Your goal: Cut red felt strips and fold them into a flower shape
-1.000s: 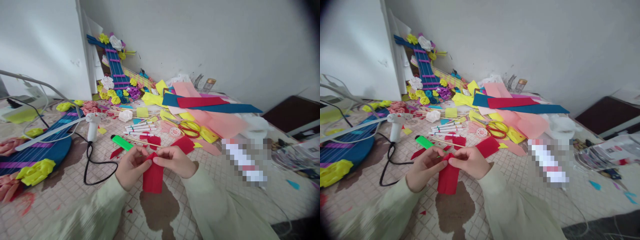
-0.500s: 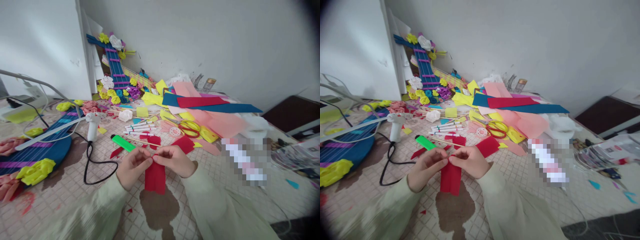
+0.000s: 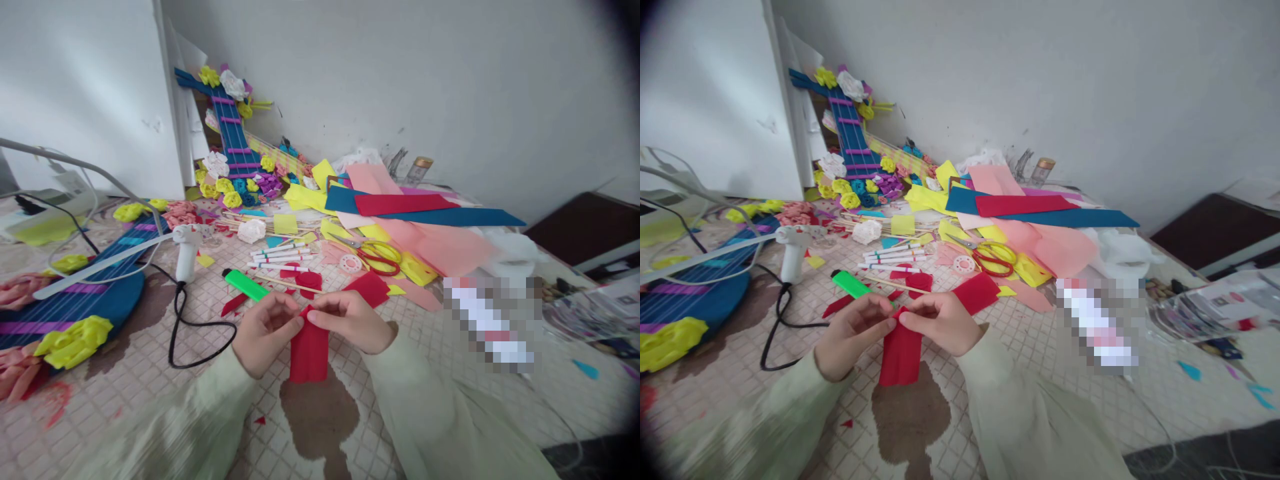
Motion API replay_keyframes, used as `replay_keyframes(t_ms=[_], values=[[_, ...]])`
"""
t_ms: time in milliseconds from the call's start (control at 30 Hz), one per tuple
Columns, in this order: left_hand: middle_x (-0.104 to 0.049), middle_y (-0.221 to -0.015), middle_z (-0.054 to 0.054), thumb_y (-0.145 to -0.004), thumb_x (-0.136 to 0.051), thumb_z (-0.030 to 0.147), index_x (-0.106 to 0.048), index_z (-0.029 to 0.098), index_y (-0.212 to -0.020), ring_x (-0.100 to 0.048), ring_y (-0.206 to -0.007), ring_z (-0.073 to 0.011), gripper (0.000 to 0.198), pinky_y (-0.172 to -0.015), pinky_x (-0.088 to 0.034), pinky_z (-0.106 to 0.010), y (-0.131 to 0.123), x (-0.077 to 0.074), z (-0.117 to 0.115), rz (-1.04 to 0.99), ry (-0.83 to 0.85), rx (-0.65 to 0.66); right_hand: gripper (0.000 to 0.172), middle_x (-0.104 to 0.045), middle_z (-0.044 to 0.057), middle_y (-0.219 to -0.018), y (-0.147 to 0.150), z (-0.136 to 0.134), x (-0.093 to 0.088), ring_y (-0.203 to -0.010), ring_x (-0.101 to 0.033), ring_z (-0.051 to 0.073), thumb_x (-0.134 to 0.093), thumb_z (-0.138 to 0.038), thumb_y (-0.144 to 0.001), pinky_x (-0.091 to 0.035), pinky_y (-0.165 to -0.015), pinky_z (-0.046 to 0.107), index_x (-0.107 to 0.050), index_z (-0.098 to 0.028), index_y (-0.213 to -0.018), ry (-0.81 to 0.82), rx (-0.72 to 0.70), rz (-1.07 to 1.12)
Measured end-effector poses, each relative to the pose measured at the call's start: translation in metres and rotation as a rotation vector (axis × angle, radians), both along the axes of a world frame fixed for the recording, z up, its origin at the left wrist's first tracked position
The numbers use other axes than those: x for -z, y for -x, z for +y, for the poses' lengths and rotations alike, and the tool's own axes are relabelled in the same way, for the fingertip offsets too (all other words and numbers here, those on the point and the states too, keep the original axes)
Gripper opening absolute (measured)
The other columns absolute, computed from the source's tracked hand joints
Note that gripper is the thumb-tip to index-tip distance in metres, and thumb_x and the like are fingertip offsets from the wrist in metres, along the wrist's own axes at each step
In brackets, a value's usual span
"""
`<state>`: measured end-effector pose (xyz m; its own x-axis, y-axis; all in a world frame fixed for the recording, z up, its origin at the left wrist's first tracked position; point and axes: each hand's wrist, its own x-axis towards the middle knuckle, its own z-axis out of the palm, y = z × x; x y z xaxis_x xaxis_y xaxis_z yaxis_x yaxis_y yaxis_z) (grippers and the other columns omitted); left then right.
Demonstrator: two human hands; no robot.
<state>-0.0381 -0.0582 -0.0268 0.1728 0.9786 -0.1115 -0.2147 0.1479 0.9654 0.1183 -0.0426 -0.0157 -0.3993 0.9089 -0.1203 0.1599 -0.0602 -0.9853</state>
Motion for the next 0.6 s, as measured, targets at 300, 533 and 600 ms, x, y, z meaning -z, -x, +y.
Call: replay_keyframes(t_ms=[300, 533, 600], values=[[-0.055, -0.059, 0.003, -0.054, -0.066, 0.016, -0.05, 0.014, -0.067, -0.051, -0.055, -0.0088, 0.021, -0.052, -0.04, -0.019, -0.0002, -0.0022, 0.0005, 0.02, 0.001, -0.012, 0.018, -0.048, -0.003, -0.054, -0.0002, -0.0002, 0.0, -0.05, -0.04, 0.006, -0.058, -0.03, -0.067, -0.032, -0.046, 0.019, -0.06, -0.012, -0.068, -0.011, -0.019, -0.033], [-0.055, -0.06, 0.003, -0.057, -0.065, 0.015, -0.049, 0.014, -0.068, -0.05, -0.055, -0.0084, 0.019, -0.052, -0.04, -0.019, 0.0, 0.0001, -0.0001, 0.041, -0.011, -0.017, 0.016, -0.044, -0.004, -0.053, 0.0007, -0.0003, -0.0029, -0.048, -0.037, 0.005, -0.057, -0.027, -0.068, -0.03, -0.046, 0.019, -0.057, -0.012, -0.062, -0.012, -0.036, -0.023], [-0.055, -0.06, 0.003, -0.056, -0.064, 0.015, -0.049, 0.014, -0.068, -0.05, -0.056, -0.0086, 0.019, -0.053, -0.04, -0.019, -0.0003, -0.0002, -0.0001, 0.049, -0.018, -0.02, 0.016, -0.043, -0.005, -0.052, 0.0011, -0.0008, -0.0027, -0.048, -0.037, 0.005, -0.059, -0.027, -0.066, -0.03, -0.046, 0.019, -0.055, -0.012, -0.06, 0.006, -0.036, -0.022]])
